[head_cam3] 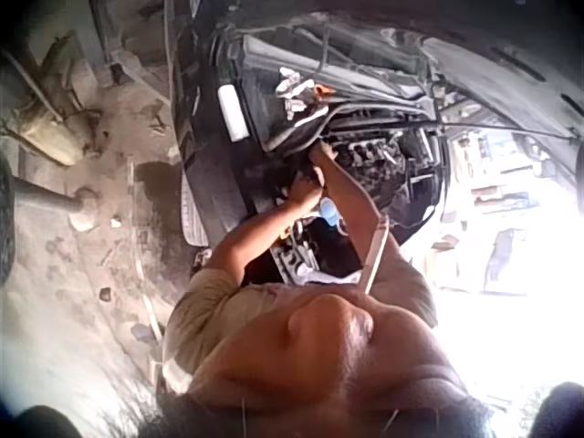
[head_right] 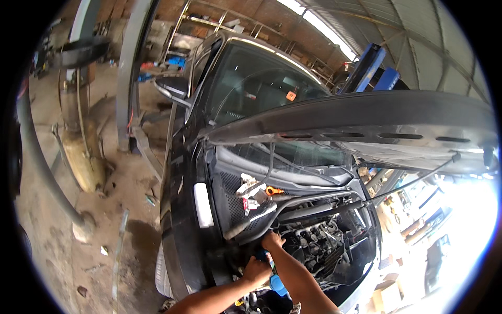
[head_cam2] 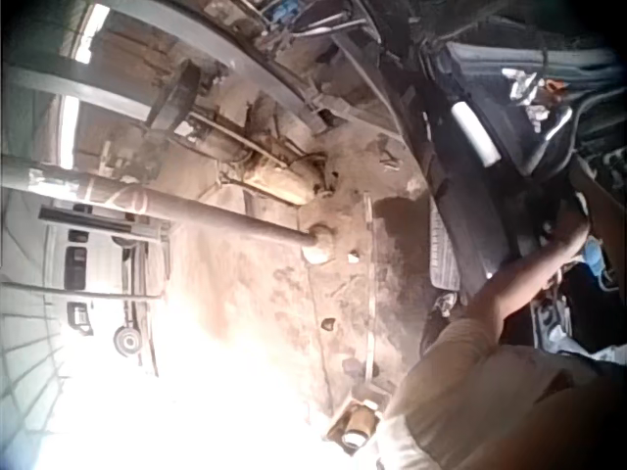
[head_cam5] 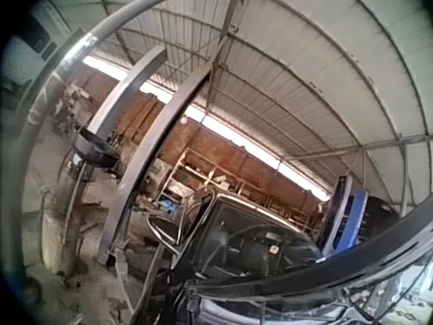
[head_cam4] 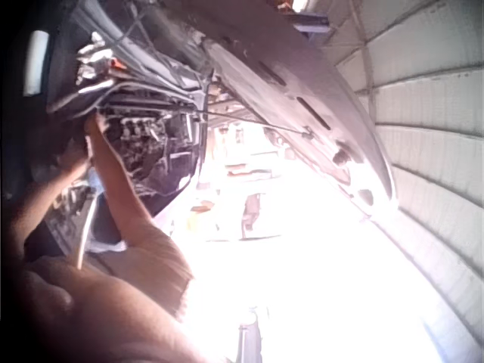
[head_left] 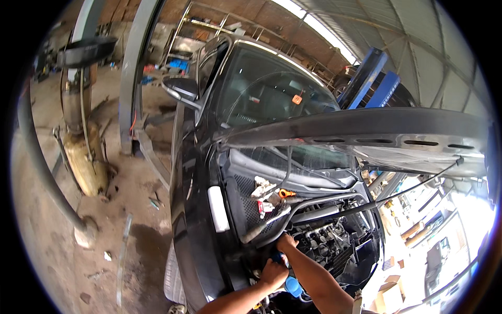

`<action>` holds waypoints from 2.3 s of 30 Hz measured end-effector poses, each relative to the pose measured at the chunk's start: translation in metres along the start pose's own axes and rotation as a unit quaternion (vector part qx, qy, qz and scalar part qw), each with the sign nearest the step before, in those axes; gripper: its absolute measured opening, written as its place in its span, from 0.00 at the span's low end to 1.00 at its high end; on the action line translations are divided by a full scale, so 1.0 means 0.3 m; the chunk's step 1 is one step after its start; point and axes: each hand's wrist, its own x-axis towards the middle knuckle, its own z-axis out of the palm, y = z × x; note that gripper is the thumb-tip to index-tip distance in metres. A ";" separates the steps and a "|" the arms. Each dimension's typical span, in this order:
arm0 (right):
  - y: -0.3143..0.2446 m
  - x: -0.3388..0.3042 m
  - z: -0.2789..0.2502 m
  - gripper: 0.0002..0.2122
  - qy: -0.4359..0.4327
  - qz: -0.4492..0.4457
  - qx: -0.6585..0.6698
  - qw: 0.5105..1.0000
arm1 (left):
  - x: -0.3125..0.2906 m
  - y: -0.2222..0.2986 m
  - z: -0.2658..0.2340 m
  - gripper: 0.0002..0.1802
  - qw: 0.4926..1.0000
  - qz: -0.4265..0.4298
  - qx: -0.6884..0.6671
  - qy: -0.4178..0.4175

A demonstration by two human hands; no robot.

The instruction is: The person works on a car engine with the hood open, using a wrench to tighten or loosen bolts on a blue-capped reservoir. The person manipulates hoses and components within the engine bay, occasionally adjusting their grip and position to access different areas.

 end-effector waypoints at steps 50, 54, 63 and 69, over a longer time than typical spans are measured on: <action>0.025 -0.072 -0.051 0.22 0.028 -0.042 0.125 0.991 | 0.009 0.000 0.125 0.32 0.996 -0.021 0.050 -0.064; 0.034 -0.080 -0.049 0.21 0.029 -0.050 0.134 0.989 | 0.025 0.008 0.072 0.29 0.996 -0.026 0.020 -0.087; 0.040 -0.073 -0.048 0.21 0.033 -0.047 0.149 0.987 | 0.016 0.010 0.083 0.33 0.998 -0.003 0.053 -0.030; 0.033 -0.092 -0.076 0.21 0.019 -0.049 0.144 0.988 | 0.019 0.006 0.082 0.33 0.998 -0.018 0.043 -0.033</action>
